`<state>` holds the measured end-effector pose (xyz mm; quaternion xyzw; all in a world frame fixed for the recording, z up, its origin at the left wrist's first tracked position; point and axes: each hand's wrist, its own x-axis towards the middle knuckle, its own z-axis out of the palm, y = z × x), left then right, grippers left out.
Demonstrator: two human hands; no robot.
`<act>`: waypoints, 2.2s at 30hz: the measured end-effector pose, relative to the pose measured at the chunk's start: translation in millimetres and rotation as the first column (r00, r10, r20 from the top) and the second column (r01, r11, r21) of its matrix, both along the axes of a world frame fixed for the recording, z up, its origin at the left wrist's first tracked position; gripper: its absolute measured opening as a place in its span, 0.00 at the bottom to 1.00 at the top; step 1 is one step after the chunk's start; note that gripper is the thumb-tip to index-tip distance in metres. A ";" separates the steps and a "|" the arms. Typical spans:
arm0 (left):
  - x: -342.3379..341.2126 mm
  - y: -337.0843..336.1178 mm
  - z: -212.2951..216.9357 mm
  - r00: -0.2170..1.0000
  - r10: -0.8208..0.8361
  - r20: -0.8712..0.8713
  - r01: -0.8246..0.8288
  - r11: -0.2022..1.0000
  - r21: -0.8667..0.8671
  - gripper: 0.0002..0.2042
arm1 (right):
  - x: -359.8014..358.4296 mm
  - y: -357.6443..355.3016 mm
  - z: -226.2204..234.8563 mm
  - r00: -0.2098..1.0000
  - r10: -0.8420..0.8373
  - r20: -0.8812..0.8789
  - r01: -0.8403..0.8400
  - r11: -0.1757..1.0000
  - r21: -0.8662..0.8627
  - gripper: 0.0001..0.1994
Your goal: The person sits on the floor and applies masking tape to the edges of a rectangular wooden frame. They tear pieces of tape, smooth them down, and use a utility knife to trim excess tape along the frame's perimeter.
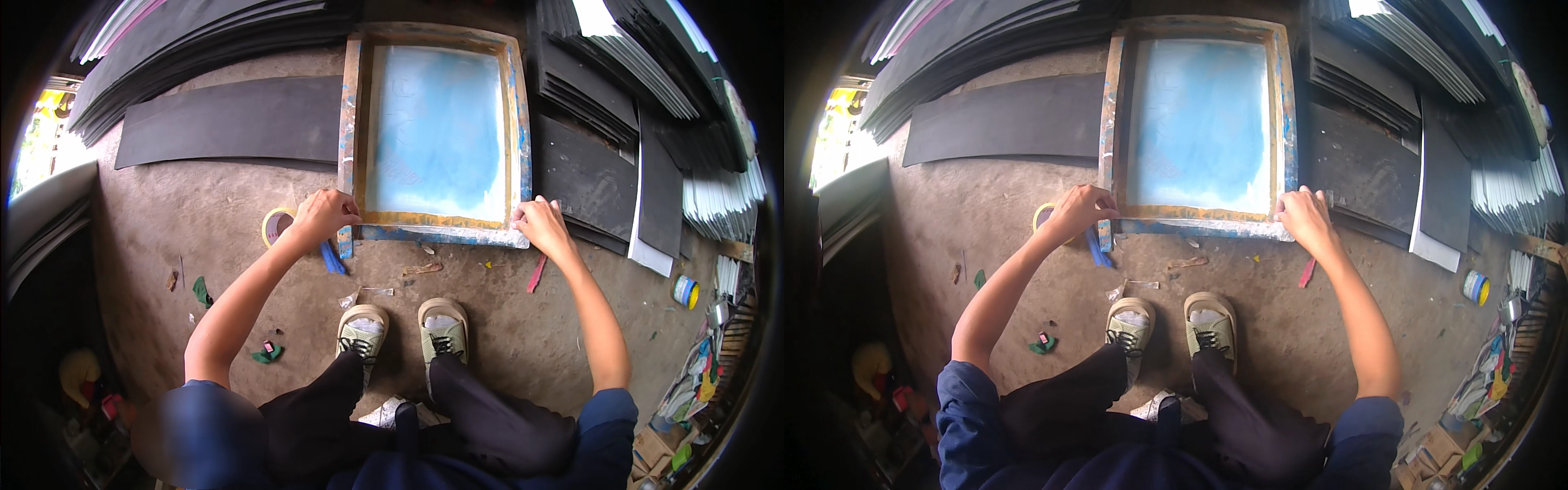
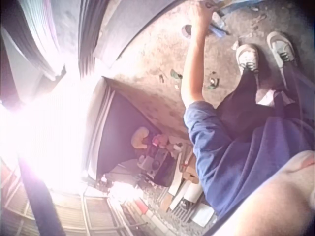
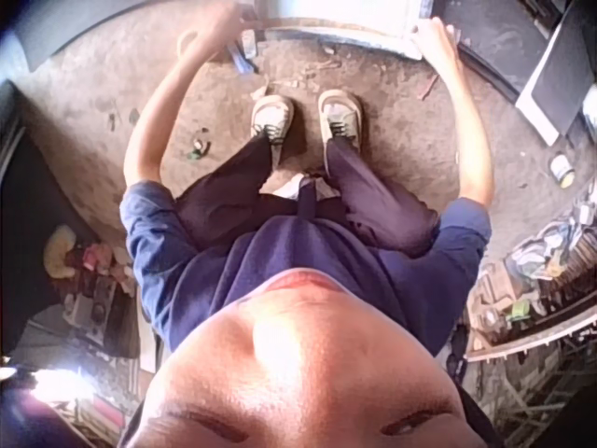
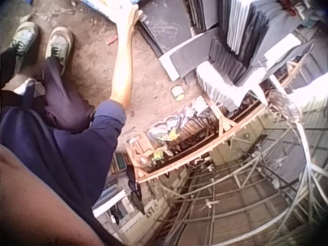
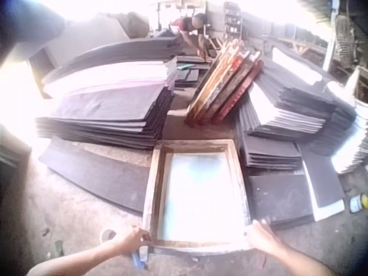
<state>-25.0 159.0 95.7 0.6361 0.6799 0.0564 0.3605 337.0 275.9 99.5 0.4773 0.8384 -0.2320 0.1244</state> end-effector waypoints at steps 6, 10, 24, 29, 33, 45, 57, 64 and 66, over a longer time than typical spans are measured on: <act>16.9 -1.8 6.5 0.985 0.053 -0.163 -0.049 0.998 0.028 0.08 | -2.0 -10.7 -14.8 0.997 0.078 0.018 -0.080 0.970 0.229 0.04; 5.3 -3.0 2.9 0.997 0.006 -0.073 -0.003 0.999 0.048 0.08 | -1.9 -10.2 -8.0 0.997 0.070 -0.031 -0.062 0.974 0.218 0.04; 20.8 15.8 -14.6 0.942 -0.095 -0.323 0.112 0.993 0.035 0.05 | -8.2 -12.3 -18.8 0.988 0.155 -0.016 -0.141 0.931 0.337 0.03; 28.0 17.7 -31.3 0.860 -0.206 -0.467 0.259 0.965 0.050 0.03 | -17.8 -14.6 -24.1 0.971 0.239 0.018 -0.228 0.896 0.382 0.03; 29.7 21.1 -32.6 0.841 -0.242 -0.485 0.303 0.952 0.051 0.02 | -15.9 -14.2 -38.7 0.969 0.245 0.031 -0.238 0.891 0.387 0.04; 34.8 25.7 -34.3 0.786 -0.295 -0.542 0.327 0.944 -0.040 0.06 | -18.3 -13.3 -43.9 0.964 0.238 0.115 -0.264 0.892 0.367 0.03; 37.0 26.6 -37.6 0.774 -0.300 -0.558 0.325 0.944 -0.057 0.04 | -24.6 -13.5 -49.8 0.948 0.223 0.227 -0.293 0.892 0.344 0.03; 41.8 29.4 -35.2 0.749 -0.326 -0.577 0.337 0.937 -0.092 0.04 | -25.2 -12.4 -53.7 0.947 0.206 0.246 -0.282 0.901 0.330 0.03; 44.1 29.9 -35.1 0.736 -0.327 -0.592 0.328 0.938 -0.110 0.04 | -25.3 -12.4 -53.6 0.947 0.209 0.243 -0.285 0.898 0.336 0.04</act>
